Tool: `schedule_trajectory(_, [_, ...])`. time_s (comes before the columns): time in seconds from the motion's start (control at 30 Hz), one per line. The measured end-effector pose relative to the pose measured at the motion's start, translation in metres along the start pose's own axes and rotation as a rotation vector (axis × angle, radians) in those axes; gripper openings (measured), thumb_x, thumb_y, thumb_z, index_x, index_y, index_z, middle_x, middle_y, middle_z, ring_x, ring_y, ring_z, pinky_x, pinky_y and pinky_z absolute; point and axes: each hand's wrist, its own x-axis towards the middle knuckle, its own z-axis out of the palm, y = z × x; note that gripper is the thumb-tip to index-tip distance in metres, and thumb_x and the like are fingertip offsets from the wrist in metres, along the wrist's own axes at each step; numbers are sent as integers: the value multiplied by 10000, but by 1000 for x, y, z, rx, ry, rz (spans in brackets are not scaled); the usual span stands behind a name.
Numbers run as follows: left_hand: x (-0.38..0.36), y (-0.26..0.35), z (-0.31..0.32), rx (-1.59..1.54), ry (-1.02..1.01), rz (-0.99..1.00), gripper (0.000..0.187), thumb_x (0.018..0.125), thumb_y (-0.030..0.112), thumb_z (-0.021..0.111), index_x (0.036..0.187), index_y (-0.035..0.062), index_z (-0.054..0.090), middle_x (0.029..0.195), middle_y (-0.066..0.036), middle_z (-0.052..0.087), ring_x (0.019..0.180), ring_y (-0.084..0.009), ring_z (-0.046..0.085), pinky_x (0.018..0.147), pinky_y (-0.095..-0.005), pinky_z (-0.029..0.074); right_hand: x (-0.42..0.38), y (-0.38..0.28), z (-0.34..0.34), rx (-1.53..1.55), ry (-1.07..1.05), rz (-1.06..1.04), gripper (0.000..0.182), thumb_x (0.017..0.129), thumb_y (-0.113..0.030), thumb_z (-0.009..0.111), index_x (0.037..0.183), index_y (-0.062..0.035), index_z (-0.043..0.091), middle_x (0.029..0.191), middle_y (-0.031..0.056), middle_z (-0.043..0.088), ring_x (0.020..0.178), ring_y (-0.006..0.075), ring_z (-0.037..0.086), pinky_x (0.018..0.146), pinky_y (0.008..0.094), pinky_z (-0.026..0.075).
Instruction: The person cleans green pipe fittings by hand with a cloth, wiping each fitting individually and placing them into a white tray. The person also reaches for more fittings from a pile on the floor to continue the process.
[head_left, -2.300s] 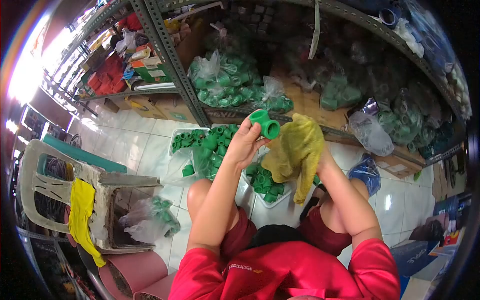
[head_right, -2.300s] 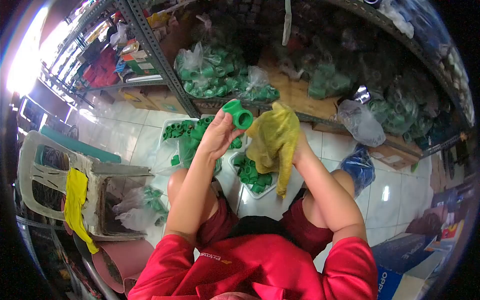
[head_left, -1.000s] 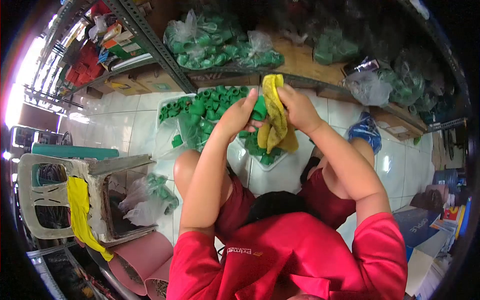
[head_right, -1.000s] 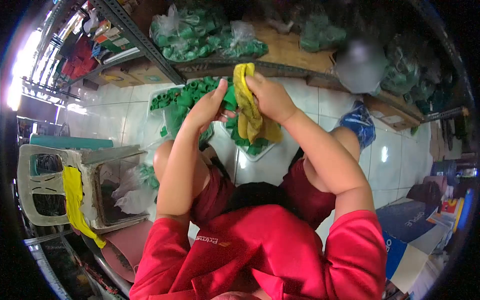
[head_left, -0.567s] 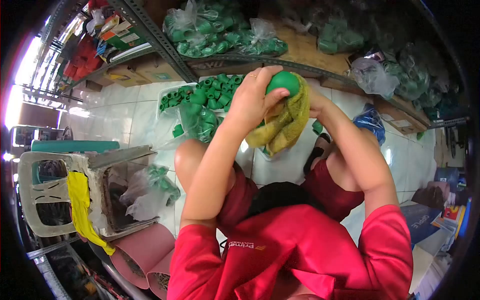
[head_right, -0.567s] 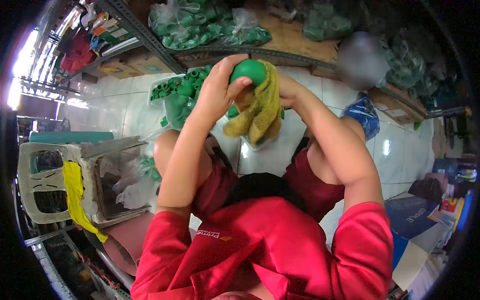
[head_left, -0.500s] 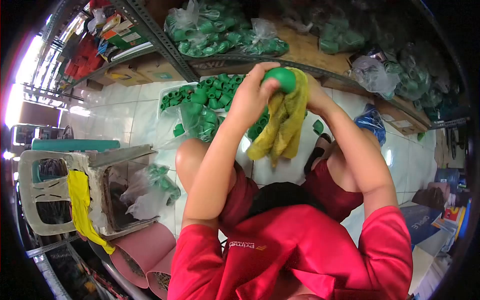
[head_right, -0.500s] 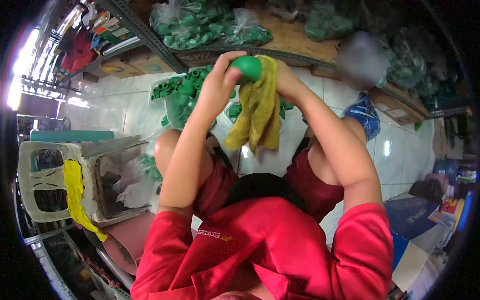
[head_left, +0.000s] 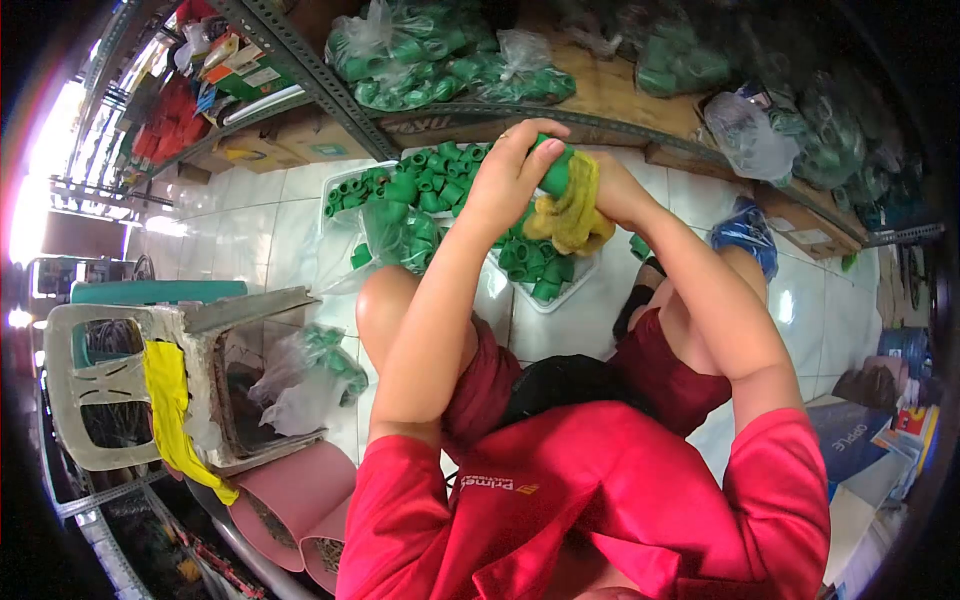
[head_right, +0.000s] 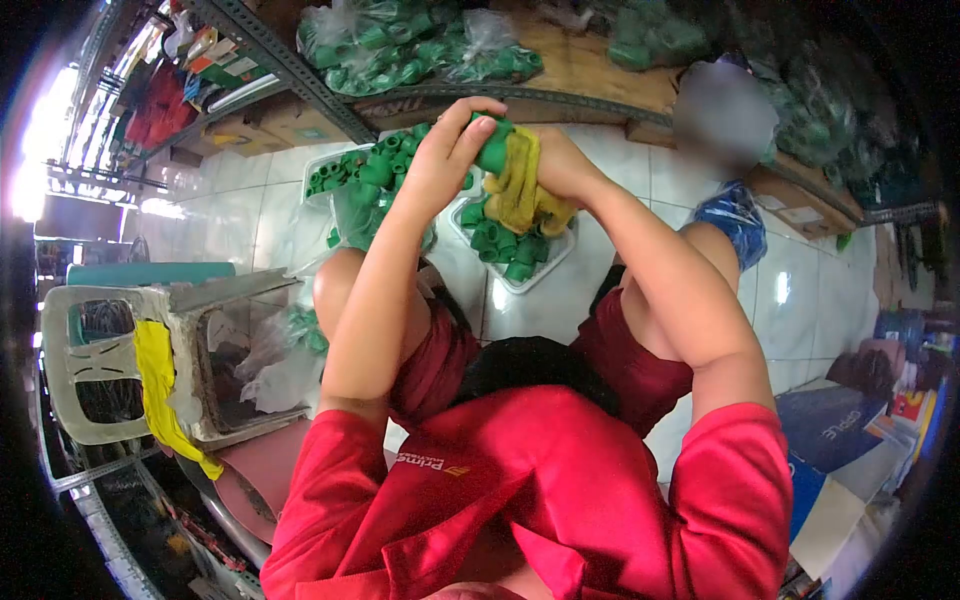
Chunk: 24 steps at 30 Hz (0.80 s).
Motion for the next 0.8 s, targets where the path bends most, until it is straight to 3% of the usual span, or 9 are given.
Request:
schedule_trajectory(0.1, [1, 0, 5, -220, 33, 59, 307, 912, 243, 439, 1126, 37, 514, 1100, -87, 520, 968, -159, 485, 827, -267, 392, 5, 0, -4, 802, -74, 360, 192, 796, -149, 564, 950, -36, 585, 755, 21, 612, 724, 102, 562, 643, 281, 455])
schedule_trajectory(0.27, [0, -9, -9, -258, 149, -333, 487, 913, 411, 377, 1121, -4, 524, 1077, -90, 541, 910, -143, 511, 761, -259, 425, 5, 10, -3, -587, 336, -210, 238, 757, -153, 560, 975, -59, 550, 839, 145, 613, 763, 315, 593, 646, 379, 453])
schedule_trajectory(0.33, [-5, 3, -17, -23, -148, -680, 619, 889, 525, 328, 1059, -24, 558, 943, -89, 579, 799, -148, 539, 692, -260, 442, -1, -1, 1, -581, 362, -290, 179, 749, -111, 490, 923, -90, 520, 769, 168, 585, 755, 364, 557, 607, 455, 420])
schedule_trajectory(0.37, [-8, 5, -16, -8, -28, -546, 573, 849, 510, 445, 869, -47, 580, 724, -131, 577, 684, -212, 547, 644, -326, 429, -2, -2, 2, -567, 356, -301, 178, 750, -123, 496, 923, -89, 520, 756, 161, 586, 747, 361, 562, 606, 457, 420])
schedule_trajectory(0.47, [-12, -8, -15, 33, -43, -327, 482, 847, 439, 490, 916, -30, 580, 730, -134, 578, 688, -200, 546, 653, -308, 428, -2, 2, 0, -533, 328, -254, 191, 761, -151, 514, 938, -81, 524, 772, 178, 584, 738, 370, 562, 606, 437, 435])
schedule_trajectory(0.53, [-13, 1, -14, -29, -39, -209, 377, 828, 327, 553, 1028, 7, 566, 825, -129, 587, 757, -201, 550, 697, -300, 432, 5, 18, -2, -179, 263, -201, 327, 765, -203, 598, 1039, -37, 534, 835, 128, 629, 757, 230, 621, 611, 358, 468])
schedule_trajectory(0.67, [-10, 5, -14, -74, -74, -39, 397, 819, 201, 581, 1177, 55, 492, 1048, -100, 542, 918, -180, 510, 801, -290, 406, 4, -3, -9, 349, 43, 240, 186, 798, -177, 567, 927, -43, 568, 803, 110, 638, 718, 232, 620, 603, 323, 473])
schedule_trajectory(0.73, [-7, 4, -14, -91, -139, 60, 437, 828, 111, 569, 1243, 70, 438, 1188, -55, 485, 1055, -129, 458, 898, -258, 365, 1, -8, -9, 1110, -154, 419, 142, 803, -153, 565, 876, -34, 589, 809, 57, 626, 742, 164, 605, 587, 284, 463])
schedule_trajectory(0.8, [-6, 4, -14, -127, -158, 30, 429, 849, 143, 549, 1252, 59, 427, 1242, -58, 455, 1111, -136, 427, 931, -264, 341, 4, -1, -9, 1071, -125, 384, 171, 797, -167, 569, 898, -29, 586, 804, 68, 632, 751, 177, 608, 610, 294, 462])
